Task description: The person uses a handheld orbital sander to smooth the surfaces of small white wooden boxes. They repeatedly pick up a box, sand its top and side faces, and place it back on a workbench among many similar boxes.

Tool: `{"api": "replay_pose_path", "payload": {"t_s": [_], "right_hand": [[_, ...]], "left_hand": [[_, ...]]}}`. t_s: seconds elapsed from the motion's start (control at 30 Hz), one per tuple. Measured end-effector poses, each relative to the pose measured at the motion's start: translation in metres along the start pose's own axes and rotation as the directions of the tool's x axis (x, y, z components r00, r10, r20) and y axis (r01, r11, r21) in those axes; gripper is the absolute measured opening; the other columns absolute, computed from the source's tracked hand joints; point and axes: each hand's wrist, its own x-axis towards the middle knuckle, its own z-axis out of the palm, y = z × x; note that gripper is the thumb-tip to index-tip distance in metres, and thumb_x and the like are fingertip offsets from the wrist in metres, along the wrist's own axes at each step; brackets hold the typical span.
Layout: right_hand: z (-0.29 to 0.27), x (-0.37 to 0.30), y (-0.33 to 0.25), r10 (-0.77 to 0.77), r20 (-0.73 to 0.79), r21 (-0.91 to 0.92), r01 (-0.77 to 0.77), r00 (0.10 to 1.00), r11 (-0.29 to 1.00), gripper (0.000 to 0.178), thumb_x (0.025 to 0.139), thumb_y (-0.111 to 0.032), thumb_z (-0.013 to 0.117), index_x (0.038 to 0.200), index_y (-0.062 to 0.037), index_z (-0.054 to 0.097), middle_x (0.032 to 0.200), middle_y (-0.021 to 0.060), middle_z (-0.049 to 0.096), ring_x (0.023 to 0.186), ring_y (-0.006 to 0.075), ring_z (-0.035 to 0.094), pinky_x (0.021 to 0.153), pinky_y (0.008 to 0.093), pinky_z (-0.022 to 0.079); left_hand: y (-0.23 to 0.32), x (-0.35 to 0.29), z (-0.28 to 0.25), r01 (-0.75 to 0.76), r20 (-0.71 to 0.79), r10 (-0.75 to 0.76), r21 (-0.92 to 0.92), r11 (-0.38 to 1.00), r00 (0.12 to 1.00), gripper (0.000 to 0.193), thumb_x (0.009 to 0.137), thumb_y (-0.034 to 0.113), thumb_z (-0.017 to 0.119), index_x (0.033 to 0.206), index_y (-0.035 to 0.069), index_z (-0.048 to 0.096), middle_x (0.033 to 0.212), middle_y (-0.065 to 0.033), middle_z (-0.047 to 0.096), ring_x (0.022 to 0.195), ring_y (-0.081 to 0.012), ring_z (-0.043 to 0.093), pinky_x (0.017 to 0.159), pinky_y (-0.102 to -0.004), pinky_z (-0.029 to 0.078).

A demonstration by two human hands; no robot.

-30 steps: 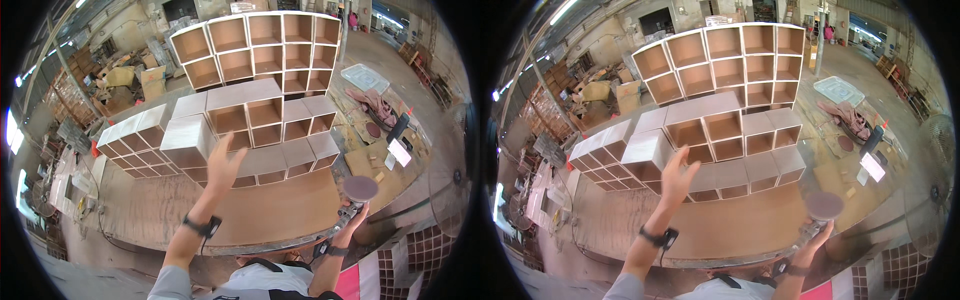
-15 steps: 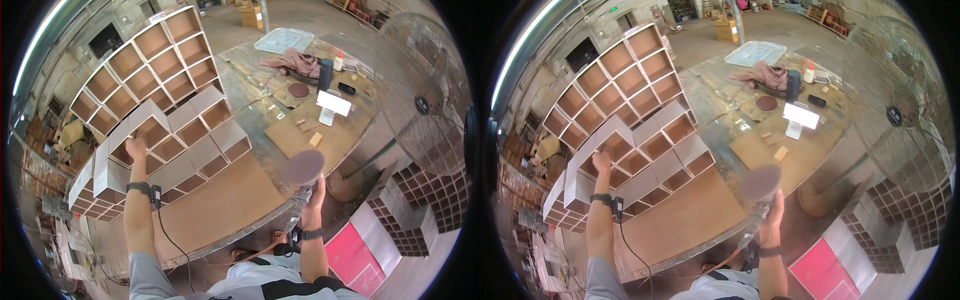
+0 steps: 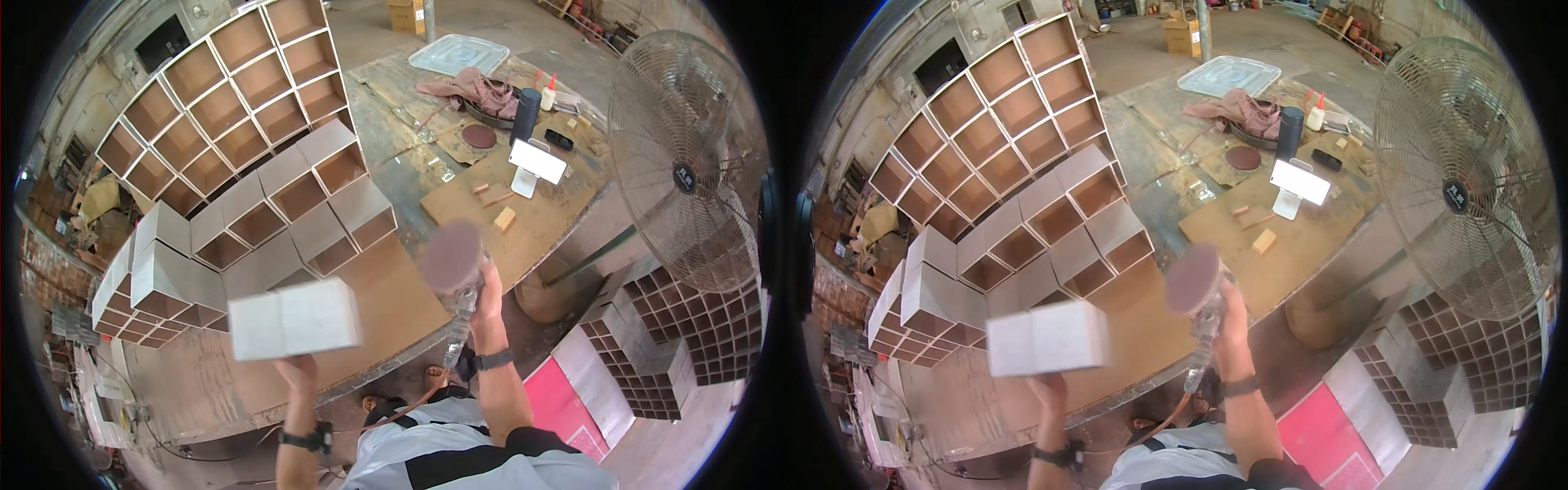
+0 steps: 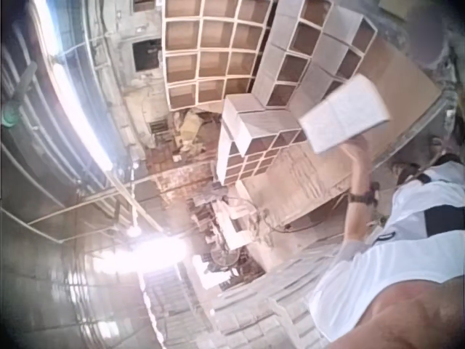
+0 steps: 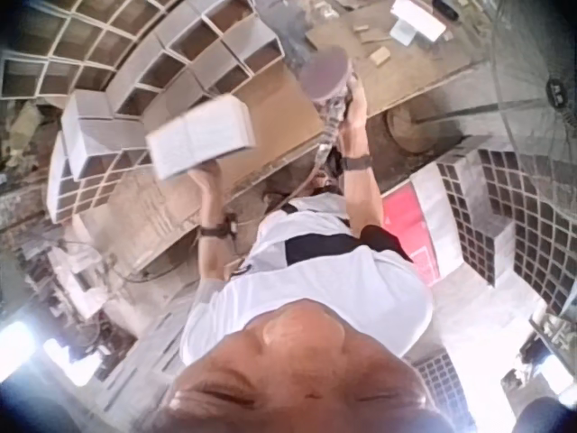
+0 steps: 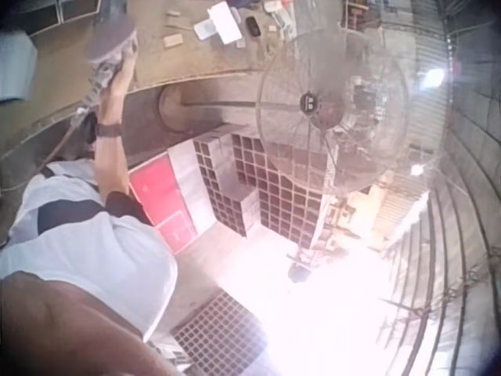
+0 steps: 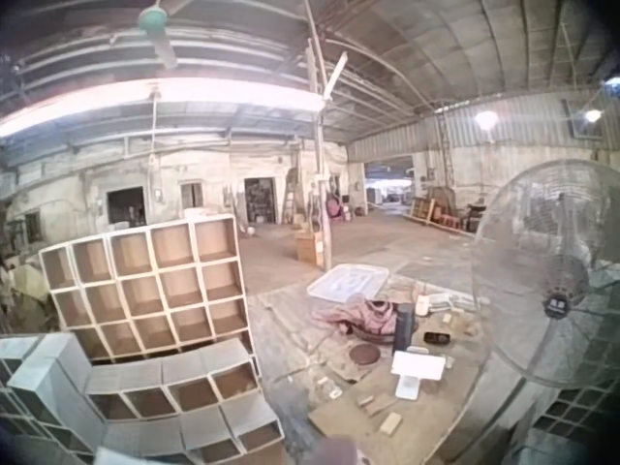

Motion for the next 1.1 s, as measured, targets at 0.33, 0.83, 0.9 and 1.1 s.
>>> {"api": "replay_pose_path", "payload": {"t_s": [0.33, 0.83, 0.9, 1.1], "right_hand": [[0.15, -0.031, -0.011, 0.28, 0.433, -0.81, 0.234, 0.857, 0.537, 0.057, 0.077, -0.019, 0.074, 0.13, -0.0094, 0.058, 0.112, 0.0062, 0.06, 0.096, 0.0151, 0.058, 0.083, 0.0307, 0.049], [0.202, -0.071, 0.206, 0.469, 0.748, -0.343, 0.878, 0.47, -0.334, 0.055, 0.073, -0.026, 0.077, 0.122, -0.0131, 0.059, 0.095, 0.0215, 0.052, 0.082, 0.0389, 0.059, 0.07, 0.047, 0.052], [0.199, -0.061, 0.2, 0.452, 0.719, -0.379, 0.843, 0.527, -0.381, 0.053, 0.073, -0.028, 0.076, 0.121, -0.0132, 0.059, 0.095, 0.0226, 0.052, 0.082, 0.0398, 0.059, 0.069, 0.0476, 0.052], [0.186, -0.106, 0.205, 0.437, 0.844, -0.287, 0.951, 0.31, -0.118, 0.045, 0.073, -0.02, 0.072, 0.115, -0.0104, 0.059, 0.097, 0.0229, 0.053, 0.088, 0.0404, 0.06, 0.069, 0.0488, 0.052]], "left_hand": [[-0.058, -0.06, -0.045, -0.37, 0.344, 0.142, 0.893, 0.257, 0.928, 0.038, 0.072, 0.015, 0.075, 0.108, 0.004, 0.068, 0.103, -0.0212, 0.068, 0.097, -0.0466, 0.062, 0.084, -0.0503, 0.051], [-0.021, -0.056, -0.026, -0.235, 0.275, -0.431, 0.961, 0.145, 0.859, 0.053, 0.085, 0.023, 0.07, 0.133, 0.008, 0.053, 0.122, -0.0173, 0.06, 0.117, -0.0286, 0.057, 0.1, -0.043, 0.044], [-0.027, -0.064, -0.03, -0.25, 0.296, -0.374, 0.954, 0.166, 0.879, 0.053, 0.087, 0.025, 0.069, 0.134, 0.008, 0.053, 0.122, -0.0163, 0.06, 0.116, -0.0276, 0.058, 0.101, -0.0427, 0.044], [-0.124, -0.061, -0.066, -0.249, 0.253, 0.061, 0.834, 0.492, 0.966, 0.034, 0.08, 0.017, 0.067, 0.113, 0.008, 0.065, 0.102, -0.0152, 0.068, 0.098, -0.0348, 0.064, 0.086, -0.0483, 0.05]]}}
